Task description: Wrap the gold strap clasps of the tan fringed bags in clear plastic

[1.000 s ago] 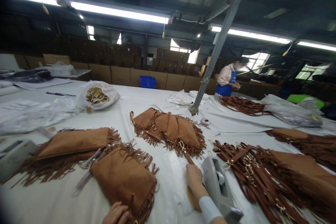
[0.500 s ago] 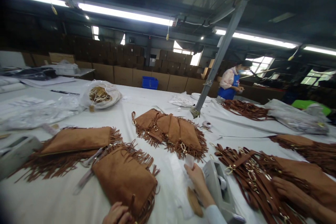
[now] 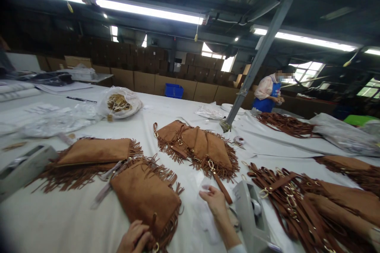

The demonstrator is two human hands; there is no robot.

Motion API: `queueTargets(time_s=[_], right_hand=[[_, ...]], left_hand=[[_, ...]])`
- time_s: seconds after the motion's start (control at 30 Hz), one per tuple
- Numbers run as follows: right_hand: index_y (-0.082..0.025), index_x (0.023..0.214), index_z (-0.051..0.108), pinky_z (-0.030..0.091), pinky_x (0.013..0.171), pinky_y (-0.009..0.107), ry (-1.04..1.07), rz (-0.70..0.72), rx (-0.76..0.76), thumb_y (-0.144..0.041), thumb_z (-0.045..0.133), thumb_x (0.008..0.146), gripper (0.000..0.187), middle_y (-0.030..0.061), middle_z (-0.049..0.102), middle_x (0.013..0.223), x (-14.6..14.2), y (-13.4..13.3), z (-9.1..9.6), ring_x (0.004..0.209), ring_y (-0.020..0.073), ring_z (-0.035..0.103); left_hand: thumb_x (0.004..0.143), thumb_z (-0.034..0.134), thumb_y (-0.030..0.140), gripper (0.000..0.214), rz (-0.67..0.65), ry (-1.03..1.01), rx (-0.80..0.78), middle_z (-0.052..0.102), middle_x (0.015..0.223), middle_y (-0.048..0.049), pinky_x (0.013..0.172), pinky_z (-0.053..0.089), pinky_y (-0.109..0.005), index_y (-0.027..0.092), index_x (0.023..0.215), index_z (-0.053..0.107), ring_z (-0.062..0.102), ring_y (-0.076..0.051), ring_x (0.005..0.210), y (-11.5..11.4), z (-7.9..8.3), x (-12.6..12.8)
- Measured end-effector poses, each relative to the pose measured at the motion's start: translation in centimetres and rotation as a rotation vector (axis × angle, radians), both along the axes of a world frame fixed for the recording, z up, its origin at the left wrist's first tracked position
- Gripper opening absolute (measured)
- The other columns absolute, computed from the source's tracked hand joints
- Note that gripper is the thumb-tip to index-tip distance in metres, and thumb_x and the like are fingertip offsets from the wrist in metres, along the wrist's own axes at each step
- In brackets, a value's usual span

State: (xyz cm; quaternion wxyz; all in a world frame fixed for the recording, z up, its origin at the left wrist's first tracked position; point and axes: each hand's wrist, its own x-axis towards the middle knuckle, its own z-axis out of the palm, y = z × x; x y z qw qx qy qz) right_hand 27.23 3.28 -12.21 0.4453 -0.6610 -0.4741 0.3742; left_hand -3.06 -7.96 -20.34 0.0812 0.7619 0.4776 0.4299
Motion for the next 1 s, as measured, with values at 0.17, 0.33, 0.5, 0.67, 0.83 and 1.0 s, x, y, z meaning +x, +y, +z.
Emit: queueTargets(time_s=[0.17,0.33,0.5,0.67,0.83,1.0], right_hand=[[-0.012,0.091,0.068,0.043,0.055,0.025,0.191,0.003,-0.113,-0.039,0.078,0.054,0.047,0.0034,0.071,0.067,-4.4,-2.6,0.9,0.061,0.0180,0.062],[-0.014,0.089,0.069,0.044,0.054,0.025,0.339,0.015,-0.115,-0.041,0.077,0.059,0.041,0.0013,0.069,0.061,-8.7,-4.4,0.9,0.059,0.0181,0.062],[-0.014,0.087,0.070,0.051,0.065,0.027,0.485,0.086,-0.092,-0.039,0.077,0.060,0.038,0.0050,0.074,0.074,-11.8,-5.3,0.1,0.071,0.0211,0.066],[-0.015,0.086,0.071,0.052,0.065,0.028,0.542,0.139,-0.109,-0.042,0.078,0.059,0.039,0.0046,0.074,0.075,-13.6,-6.0,-0.2,0.070,0.0212,0.067],[-0.015,0.091,0.071,0.053,0.065,0.029,0.567,0.184,-0.145,-0.043,0.078,0.059,0.043,0.0051,0.074,0.075,-14.4,-6.3,0.1,0.069,0.0223,0.067],[-0.014,0.086,0.071,0.053,0.068,0.033,0.584,0.234,-0.172,-0.042,0.078,0.059,0.039,0.0067,0.074,0.076,-14.5,-6.1,-0.2,0.068,0.0236,0.068]], left_hand=[[0.092,0.044,0.025,0.024,-0.023,-0.075,-0.118,0.072,0.070,0.0001,0.085,0.053,-0.035,0.021,0.080,0.065,0.067,-0.016,0.070,-0.2,0.1,0.0],[0.093,0.042,0.030,0.026,-0.024,-0.136,-0.238,0.072,0.076,-0.0041,0.093,0.047,-0.044,0.019,0.088,0.065,0.066,-0.019,0.077,-0.5,0.8,0.1],[0.093,0.044,0.032,0.026,0.008,-0.228,-0.311,0.074,0.084,-0.0052,0.099,0.040,-0.048,0.020,0.093,0.067,0.065,-0.019,0.081,-0.9,2.7,0.4],[0.092,0.046,0.031,0.026,0.012,-0.245,-0.334,0.073,0.077,-0.0020,0.096,0.040,-0.046,0.022,0.093,0.070,0.064,-0.017,0.072,-0.7,3.2,0.4],[0.093,0.042,0.029,0.030,0.021,-0.231,-0.317,0.072,0.073,-0.0018,0.096,0.039,-0.045,0.021,0.087,0.071,0.063,-0.016,0.072,-0.6,2.7,0.3],[0.092,0.043,0.029,0.028,0.029,-0.250,-0.306,0.073,0.075,-0.0022,0.096,0.038,-0.044,0.022,0.086,0.070,0.063,-0.016,0.074,-0.6,2.4,0.4]])
